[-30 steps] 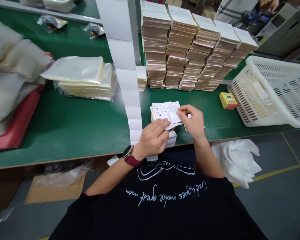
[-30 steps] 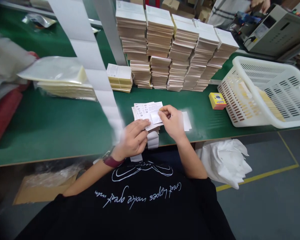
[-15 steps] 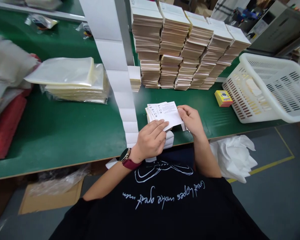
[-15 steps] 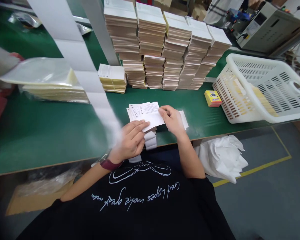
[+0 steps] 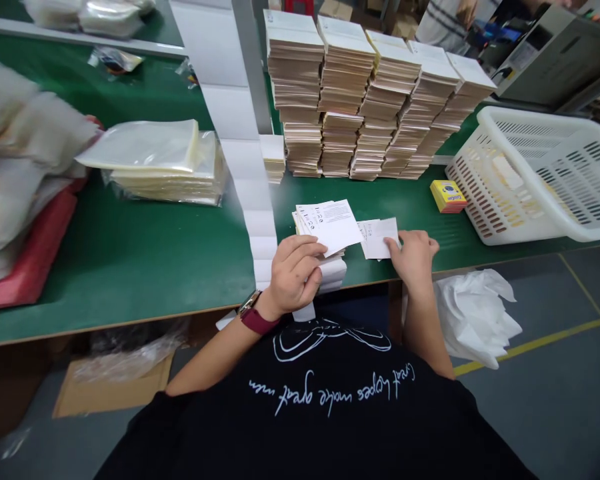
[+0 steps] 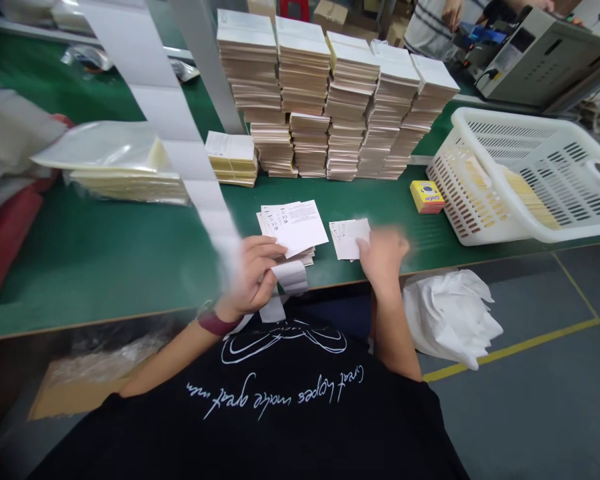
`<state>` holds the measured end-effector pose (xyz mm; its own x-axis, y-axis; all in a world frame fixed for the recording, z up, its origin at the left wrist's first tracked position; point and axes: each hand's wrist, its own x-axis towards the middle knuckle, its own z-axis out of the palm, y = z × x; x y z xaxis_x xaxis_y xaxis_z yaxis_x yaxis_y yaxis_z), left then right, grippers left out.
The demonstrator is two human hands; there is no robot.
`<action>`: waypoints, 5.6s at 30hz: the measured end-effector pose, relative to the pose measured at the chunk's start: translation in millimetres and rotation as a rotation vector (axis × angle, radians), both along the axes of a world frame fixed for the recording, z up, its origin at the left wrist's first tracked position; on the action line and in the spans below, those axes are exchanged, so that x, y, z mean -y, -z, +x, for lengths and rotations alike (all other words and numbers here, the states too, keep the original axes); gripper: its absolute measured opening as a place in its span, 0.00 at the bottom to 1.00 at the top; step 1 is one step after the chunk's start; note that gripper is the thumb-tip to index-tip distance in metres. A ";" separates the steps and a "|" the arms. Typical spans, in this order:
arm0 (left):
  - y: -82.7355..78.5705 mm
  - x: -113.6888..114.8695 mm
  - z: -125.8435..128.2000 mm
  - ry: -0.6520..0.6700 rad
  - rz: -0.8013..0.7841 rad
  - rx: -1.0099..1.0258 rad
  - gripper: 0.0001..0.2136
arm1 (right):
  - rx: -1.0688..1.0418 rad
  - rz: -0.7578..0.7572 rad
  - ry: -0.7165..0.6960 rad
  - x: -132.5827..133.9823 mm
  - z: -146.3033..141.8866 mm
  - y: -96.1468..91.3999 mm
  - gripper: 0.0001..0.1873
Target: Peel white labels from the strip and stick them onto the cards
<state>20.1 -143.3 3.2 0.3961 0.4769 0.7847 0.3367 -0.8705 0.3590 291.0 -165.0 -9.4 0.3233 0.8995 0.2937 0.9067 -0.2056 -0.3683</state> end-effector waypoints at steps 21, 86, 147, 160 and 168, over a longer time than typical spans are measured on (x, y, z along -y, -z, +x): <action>-30.1 27.0 5.7 -0.038 0.122 -0.107 0.07 | -0.786 0.433 -0.557 48.8 -89.9 -11.5 0.15; 14.2 -0.4 4.2 -0.004 0.181 -0.265 0.06 | -0.748 0.271 -0.186 -39.4 -50.5 -15.0 0.10; -29.6 42.2 33.9 -0.004 -0.617 -0.202 0.19 | -1.037 0.601 -0.870 70.2 -47.3 4.3 0.45; -58.6 42.3 52.3 0.084 -0.364 -0.246 0.09 | -1.195 0.420 -0.617 57.3 -60.4 -21.3 0.34; -49.3 38.9 11.4 0.086 -0.526 -0.121 0.17 | -1.045 0.413 -0.770 55.1 -86.3 -19.4 0.35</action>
<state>31.5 -182.3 52.5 0.5231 0.7551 0.3952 0.3383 -0.6096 0.7169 204.7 -220.1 10.1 0.0193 0.8582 0.5129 0.0033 0.5129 -0.8584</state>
